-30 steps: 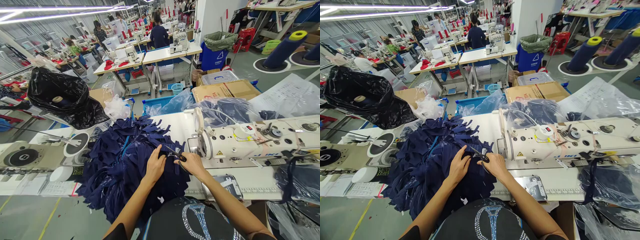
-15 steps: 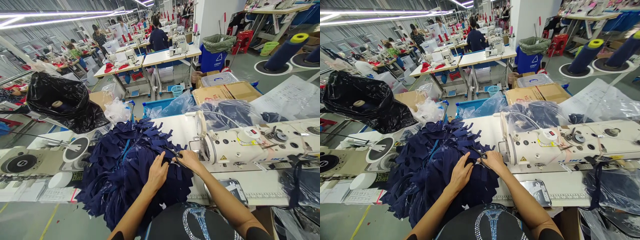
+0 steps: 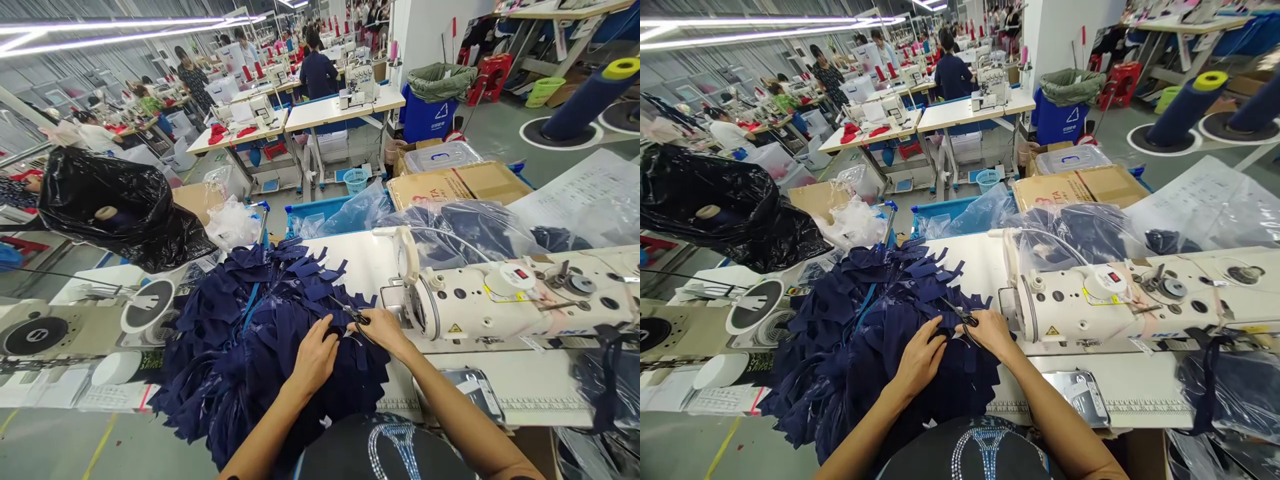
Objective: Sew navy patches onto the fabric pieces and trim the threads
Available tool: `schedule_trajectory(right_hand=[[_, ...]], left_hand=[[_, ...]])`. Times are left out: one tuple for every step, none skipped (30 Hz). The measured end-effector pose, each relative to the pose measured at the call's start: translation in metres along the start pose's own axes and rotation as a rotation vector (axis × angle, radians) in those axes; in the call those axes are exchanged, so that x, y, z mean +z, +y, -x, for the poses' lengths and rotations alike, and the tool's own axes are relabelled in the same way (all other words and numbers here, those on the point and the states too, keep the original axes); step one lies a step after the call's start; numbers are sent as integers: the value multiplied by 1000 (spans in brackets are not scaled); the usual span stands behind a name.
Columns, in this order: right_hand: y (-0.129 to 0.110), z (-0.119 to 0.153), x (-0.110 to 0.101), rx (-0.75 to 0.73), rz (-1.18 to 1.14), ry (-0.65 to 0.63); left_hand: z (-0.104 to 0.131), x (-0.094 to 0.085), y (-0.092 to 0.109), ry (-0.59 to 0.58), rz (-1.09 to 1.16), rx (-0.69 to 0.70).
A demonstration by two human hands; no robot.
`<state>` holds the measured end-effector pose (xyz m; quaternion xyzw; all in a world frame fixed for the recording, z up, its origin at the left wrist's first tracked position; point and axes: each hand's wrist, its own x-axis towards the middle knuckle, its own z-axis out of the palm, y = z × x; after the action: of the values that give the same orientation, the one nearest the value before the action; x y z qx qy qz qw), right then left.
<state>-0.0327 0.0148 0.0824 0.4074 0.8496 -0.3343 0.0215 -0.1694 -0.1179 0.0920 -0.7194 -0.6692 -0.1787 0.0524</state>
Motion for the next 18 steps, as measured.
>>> schedule_trajectory(right_hand=[[0,0,3,-2,-4,18],[-1,1,7,-8,-5,30],[-1,1,11,-16,-3,38],[0,2,14,-23,-2,40],[0,2,18,-25,3,40],[0,2,21,-18,11,38],[0,2,23,-10,19,37],[0,2,25,-2,27,37],[-1,2,26,3,33,36],[-1,2,27,2,34,36],[-1,2,28,-2,33,39],[-2,2,28,-5,33,44],[-2,2,28,-6,34,50],[-3,3,29,-5,35,59],[-3,3,30,-4,35,68],[-3,4,31,-2,33,77],[-4,5,34,-3,29,86],[-3,5,37,-8,24,96]], left_hand=[[-1,-5,-2,-46,40,-13],[-4,-12,-5,-105,94,-21],[-9,-21,-9,-171,159,-27],[-17,-31,-14,-237,221,-34],[-27,-41,-22,-294,275,-44],[-40,-51,-32,-334,304,-74],[-56,-59,-44,-345,290,-115],[-74,-64,-58,-342,242,-181],[-92,-66,-74,-351,174,-287],[-111,-65,-91,-374,91,-415],[-128,-60,-109,-370,47,-475],[-145,-53,-126,-369,16,-516],[-159,-43,-142,-385,-8,-555],[-170,-32,-156,-400,-29,-597],[-179,-21,-168,-415,-45,-639],[-185,-11,-178,-426,-57,-681],[-188,-1,-186,-426,-65,-721],[-190,7,-192,-419,-70,-760]])
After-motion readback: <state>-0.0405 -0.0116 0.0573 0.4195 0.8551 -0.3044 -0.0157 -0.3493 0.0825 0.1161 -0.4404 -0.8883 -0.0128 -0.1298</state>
